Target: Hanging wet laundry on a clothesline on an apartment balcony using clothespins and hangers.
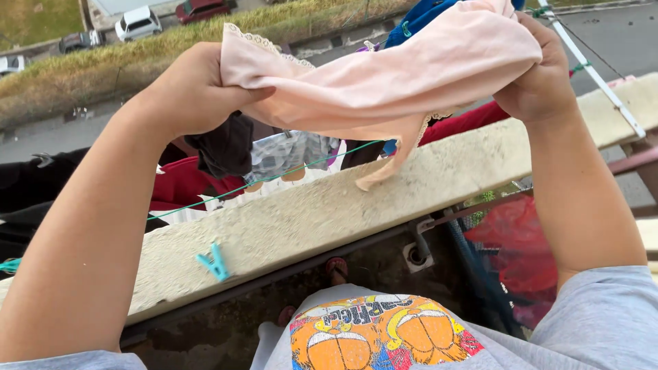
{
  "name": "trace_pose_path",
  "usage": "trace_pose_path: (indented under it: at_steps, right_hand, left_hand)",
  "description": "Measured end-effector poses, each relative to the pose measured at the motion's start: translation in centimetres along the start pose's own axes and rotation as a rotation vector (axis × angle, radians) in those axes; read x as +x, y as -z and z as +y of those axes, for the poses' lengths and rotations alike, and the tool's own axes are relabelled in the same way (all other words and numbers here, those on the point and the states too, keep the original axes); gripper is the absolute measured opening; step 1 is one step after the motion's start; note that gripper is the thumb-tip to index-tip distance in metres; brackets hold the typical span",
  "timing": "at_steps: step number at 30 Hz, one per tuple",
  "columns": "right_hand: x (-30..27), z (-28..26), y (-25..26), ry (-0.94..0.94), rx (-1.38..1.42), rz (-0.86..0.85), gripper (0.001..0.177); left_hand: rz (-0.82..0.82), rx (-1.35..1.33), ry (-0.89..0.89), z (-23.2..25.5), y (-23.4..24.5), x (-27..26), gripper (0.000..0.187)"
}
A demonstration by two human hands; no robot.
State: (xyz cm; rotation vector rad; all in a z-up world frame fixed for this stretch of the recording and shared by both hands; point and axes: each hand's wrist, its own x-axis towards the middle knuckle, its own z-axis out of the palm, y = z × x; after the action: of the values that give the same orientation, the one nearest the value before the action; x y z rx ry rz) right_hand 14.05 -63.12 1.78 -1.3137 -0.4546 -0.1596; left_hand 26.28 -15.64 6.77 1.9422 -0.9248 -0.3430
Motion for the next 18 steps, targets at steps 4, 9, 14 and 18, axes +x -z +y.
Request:
trace_pose_path:
  at_steps: [4,9,14,18]
  right_hand:
    - [2.2,1.9,2.3,-0.075,0.057,-0.067,0.034]
    - [3.2,9.5,4.8,-0.357,0.232,-0.148,0.055]
    - [4.2,17.3,-1.4,-0.904,-0.417,-0.507,0.054]
    - [4.3,18.7,-8.1,-0.884,-1.607,-1.254,0.034]
  left_hand:
    - [0.012,-0.054,0.077,-2.2,-2.0,1.8,0.023]
    - [-0.060,-0.033,0.196,-4.1,-3.0,2.6,0.028]
    - [-0.160,-0.088,0.271,-6.6,-5.9,2.9,0.026]
    - [-0.279,0.347,0.332,-8.4,-7.8,2.9,0.027]
